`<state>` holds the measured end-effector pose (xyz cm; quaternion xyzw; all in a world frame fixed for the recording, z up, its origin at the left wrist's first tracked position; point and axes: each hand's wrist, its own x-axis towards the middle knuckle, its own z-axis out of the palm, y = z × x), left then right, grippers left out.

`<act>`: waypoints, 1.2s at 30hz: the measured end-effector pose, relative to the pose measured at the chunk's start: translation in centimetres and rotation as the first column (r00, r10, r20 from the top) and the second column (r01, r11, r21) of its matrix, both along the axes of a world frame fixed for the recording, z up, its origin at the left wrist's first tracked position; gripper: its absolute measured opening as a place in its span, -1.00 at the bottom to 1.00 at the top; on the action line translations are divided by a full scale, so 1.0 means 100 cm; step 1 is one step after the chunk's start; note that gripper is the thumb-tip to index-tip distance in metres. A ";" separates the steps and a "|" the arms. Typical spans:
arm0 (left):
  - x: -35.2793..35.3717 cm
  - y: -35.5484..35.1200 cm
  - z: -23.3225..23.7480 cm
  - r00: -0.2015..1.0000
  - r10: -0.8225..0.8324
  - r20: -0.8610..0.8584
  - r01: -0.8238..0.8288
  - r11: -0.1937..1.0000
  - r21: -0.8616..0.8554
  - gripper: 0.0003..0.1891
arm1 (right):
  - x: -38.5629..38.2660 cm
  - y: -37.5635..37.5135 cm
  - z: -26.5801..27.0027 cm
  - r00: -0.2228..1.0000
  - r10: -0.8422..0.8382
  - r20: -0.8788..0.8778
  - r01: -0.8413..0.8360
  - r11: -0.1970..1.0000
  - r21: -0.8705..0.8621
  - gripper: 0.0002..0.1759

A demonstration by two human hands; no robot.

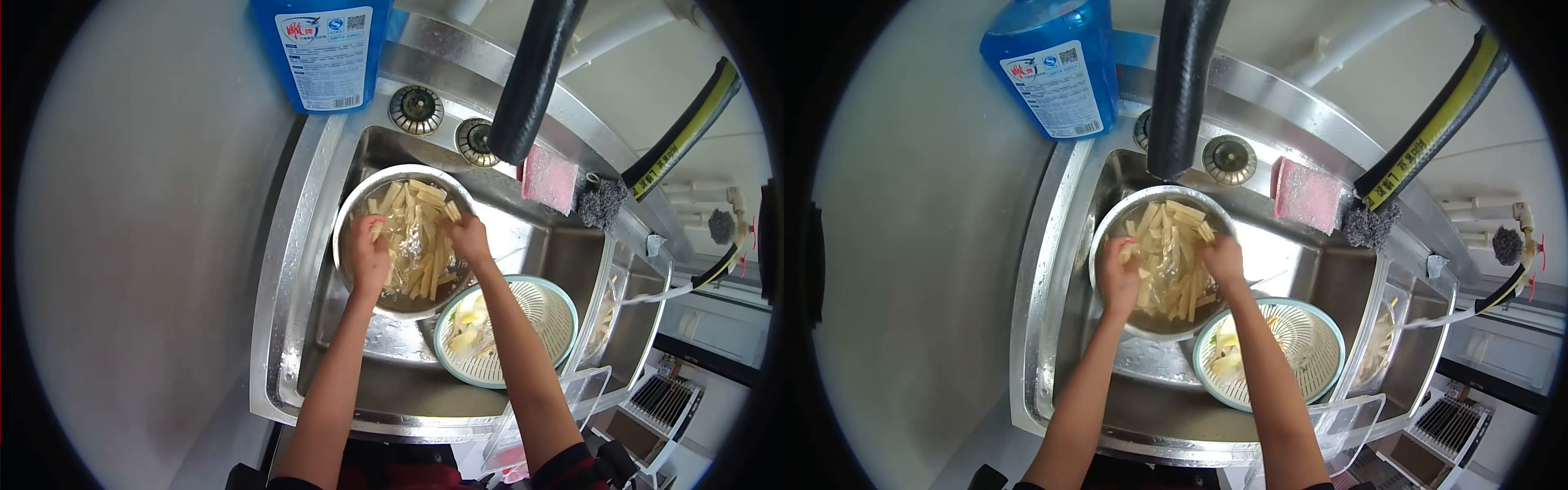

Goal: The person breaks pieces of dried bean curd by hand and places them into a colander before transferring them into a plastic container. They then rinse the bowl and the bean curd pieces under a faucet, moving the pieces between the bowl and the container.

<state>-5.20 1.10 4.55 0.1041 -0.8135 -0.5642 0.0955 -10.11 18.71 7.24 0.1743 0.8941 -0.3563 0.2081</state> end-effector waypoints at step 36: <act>0.046 0.382 0.188 0.299 -0.951 -0.073 0.344 0.036 0.938 -0.07 | 0.182 0.308 0.205 0.645 -0.745 0.169 0.685 0.466 -0.560 -0.28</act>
